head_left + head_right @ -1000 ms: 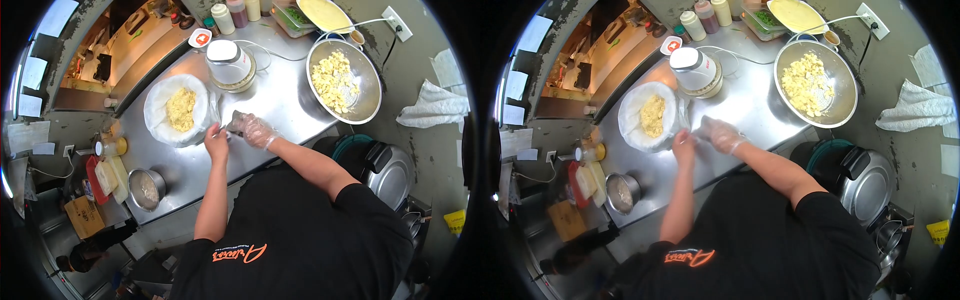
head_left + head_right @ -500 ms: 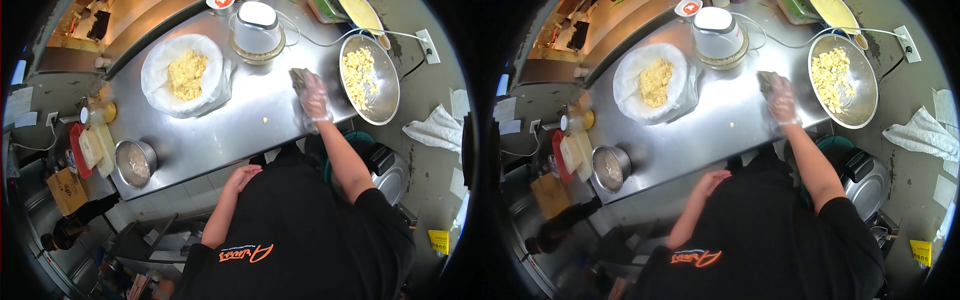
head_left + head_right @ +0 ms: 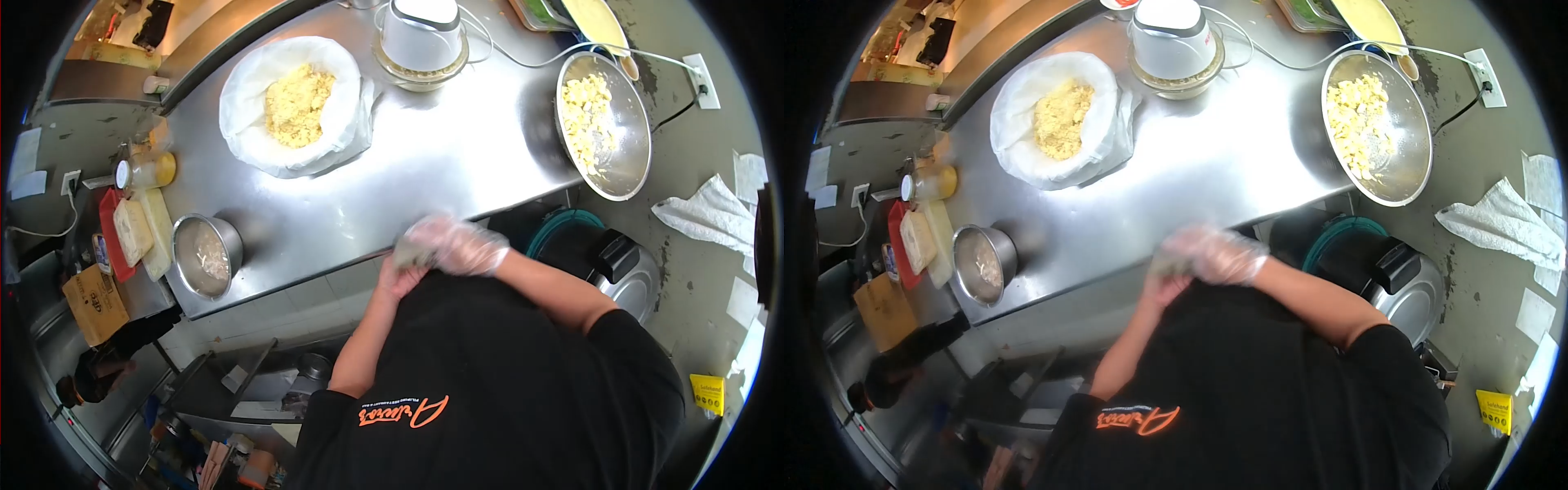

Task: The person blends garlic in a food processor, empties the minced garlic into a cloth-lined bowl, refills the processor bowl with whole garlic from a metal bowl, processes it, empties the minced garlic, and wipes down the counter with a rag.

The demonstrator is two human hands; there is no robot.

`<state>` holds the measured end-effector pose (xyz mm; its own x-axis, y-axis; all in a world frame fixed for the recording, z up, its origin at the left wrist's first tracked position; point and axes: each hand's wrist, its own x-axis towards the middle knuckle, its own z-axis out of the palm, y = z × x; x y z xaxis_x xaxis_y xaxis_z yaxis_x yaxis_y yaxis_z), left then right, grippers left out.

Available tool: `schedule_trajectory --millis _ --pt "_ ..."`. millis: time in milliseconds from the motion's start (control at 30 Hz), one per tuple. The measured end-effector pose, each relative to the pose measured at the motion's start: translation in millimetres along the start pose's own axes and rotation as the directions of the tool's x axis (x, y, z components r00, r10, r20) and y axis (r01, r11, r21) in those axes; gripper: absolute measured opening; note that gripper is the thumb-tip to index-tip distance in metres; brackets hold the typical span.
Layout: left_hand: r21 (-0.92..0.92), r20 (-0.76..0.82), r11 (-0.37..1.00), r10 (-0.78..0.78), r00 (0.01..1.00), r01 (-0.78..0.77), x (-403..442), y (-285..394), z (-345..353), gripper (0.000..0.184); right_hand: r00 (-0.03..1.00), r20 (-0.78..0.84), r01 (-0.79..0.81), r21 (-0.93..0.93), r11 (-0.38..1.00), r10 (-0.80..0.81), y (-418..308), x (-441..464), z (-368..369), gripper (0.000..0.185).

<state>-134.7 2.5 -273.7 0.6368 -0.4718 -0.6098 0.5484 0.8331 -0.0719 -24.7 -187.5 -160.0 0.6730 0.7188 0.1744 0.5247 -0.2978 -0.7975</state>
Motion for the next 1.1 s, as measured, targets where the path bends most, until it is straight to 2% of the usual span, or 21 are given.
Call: schedule_trajectory --millis 33,133,167,200,233,300,400,433,467,500,567,600,633,667,700,733,767,833,867,933,1100 --pt "-0.093 0.084 0.984 -0.142 0.986 0.150 9.3 3.2 -23.8 0.034 0.983 -0.100 -0.162 -0.080 0.983 0.154 -0.3 -10.4 -29.5 0.038" --pt "0.030 -0.052 0.999 -0.030 0.998 0.031 11.6 -0.9 -20.2 0.033 0.818 -0.507 -0.471 -0.317 0.823 0.273 32.7 -32.4 -112.4 0.035" --pt "0.041 -0.060 0.999 -0.034 0.998 0.036 10.7 -1.5 -20.2 0.034 0.675 -0.531 -0.496 0.187 0.848 0.512 59.8 -41.9 -119.4 0.037" --pt "0.051 -0.068 0.998 -0.037 0.997 0.040 10.2 -2.2 -18.6 0.036 0.445 -0.793 -0.814 -0.165 0.557 0.416 71.1 -53.7 -102.6 0.040" --pt "0.062 -0.074 0.997 -0.038 0.997 0.042 10.9 -2.3 -17.1 0.037 0.606 -0.740 -0.741 -0.392 0.546 0.292 77.8 -61.0 -89.0 0.042" --pt "0.062 -0.038 0.998 -0.023 0.999 0.025 14.4 -0.1 -18.5 0.042 0.667 -0.524 -0.724 -0.288 0.627 0.530 52.9 -33.3 -75.5 0.043" --pt "0.003 0.020 1.000 0.020 1.000 -0.020 4.7 4.0 -33.8 0.046 0.952 -0.264 -0.273 -0.518 0.811 0.152 32.2 -16.0 26.6 0.043" --pt "-0.029 0.047 0.998 0.052 0.998 -0.051 4.6 7.6 -36.5 0.047 0.975 -0.015 -0.218 -0.245 0.945 0.221 -7.6 19.8 17.7 0.041" --pt "-0.088 0.049 0.994 0.063 0.997 -0.058 -3.2 10.3 -30.0 0.045 0.946 0.264 -0.127 -0.231 0.965 0.188 -11.9 35.7 41.1 0.041" --pt "-0.147 0.048 0.986 0.083 0.995 -0.075 -17.3 15.0 -11.5 0.044 0.933 0.358 0.083 -0.129 0.988 -0.031 -14.5 49.8 58.0 0.040" --pt "-0.171 0.163 0.982 0.108 0.981 -0.079 -31.3 28.8 -10.8 0.038 0.870 0.478 -0.175 0.078 0.981 0.117 -32.3 80.7 68.5 0.039" --pt "-0.145 0.052 0.981 0.138 0.989 -0.130 -32.1 34.5 -18.4 0.035 0.818 0.550 -0.302 0.157 0.940 0.170 -40.5 97.0 68.6 0.039" --pt "-0.118 -0.062 0.978 0.167 0.984 -0.174 -34.1 37.0 -23.2 0.034 0.952 0.297 0.011 0.213 0.977 -0.076 -39.5 98.0 56.4 0.041" --pt "-0.095 -0.178 0.973 0.191 0.965 -0.210 -38.5 39.2 -30.7 0.032 0.975 0.223 -0.018 0.165 0.986 -0.019 -24.8 94.6 54.3 0.043" --pt "-0.137 0.059 0.977 0.170 0.984 -0.161 -39.6 45.5 -64.8 0.028 0.988 0.148 -0.051 0.118 0.992 0.033 -4.1 90.0 52.0 0.046" --pt "-0.139 -0.031 0.966 0.215 0.976 -0.218 -46.3 50.5 -64.1 0.026 0.995 -0.096 -0.009 -0.096 0.995 0.000 15.2 81.0 39.7 0.047" --pt "-0.140 -0.123 0.952 0.256 0.959 -0.272 -54.9 54.1 -59.8 0.025 0.972 -0.227 -0.113 -0.190 0.975 0.068 27.9 79.0 10.0 0.048" --pt "-0.142 -0.201 0.911 0.356 0.913 -0.387 -67.1 60.8 -71.7 0.024 0.866 -0.371 -0.385 -0.067 0.920 0.335 90.6 62.6 -19.9 0.050" --pt "-0.183 -0.241 0.878 0.395 0.886 -0.442 -73.5 62.6 -76.7 0.025 0.749 -0.531 -0.586 -0.253 0.770 0.397 68.1 76.9 -28.8 0.047" --pt "-0.256 -0.337 0.779 0.483 0.808 -0.573 -85.6 69.2 -83.0 0.027 0.830 -0.457 -0.525 -0.446 0.725 0.320 59.0 88.5 3.6 0.051" --pt "-0.394 -0.387 0.537 0.639 0.665 -0.746 -101.3 88.1 -101.3 0.038 0.999 -0.036 -0.045 -0.387 0.921 0.033 20.3 140.4 121.6 0.062"
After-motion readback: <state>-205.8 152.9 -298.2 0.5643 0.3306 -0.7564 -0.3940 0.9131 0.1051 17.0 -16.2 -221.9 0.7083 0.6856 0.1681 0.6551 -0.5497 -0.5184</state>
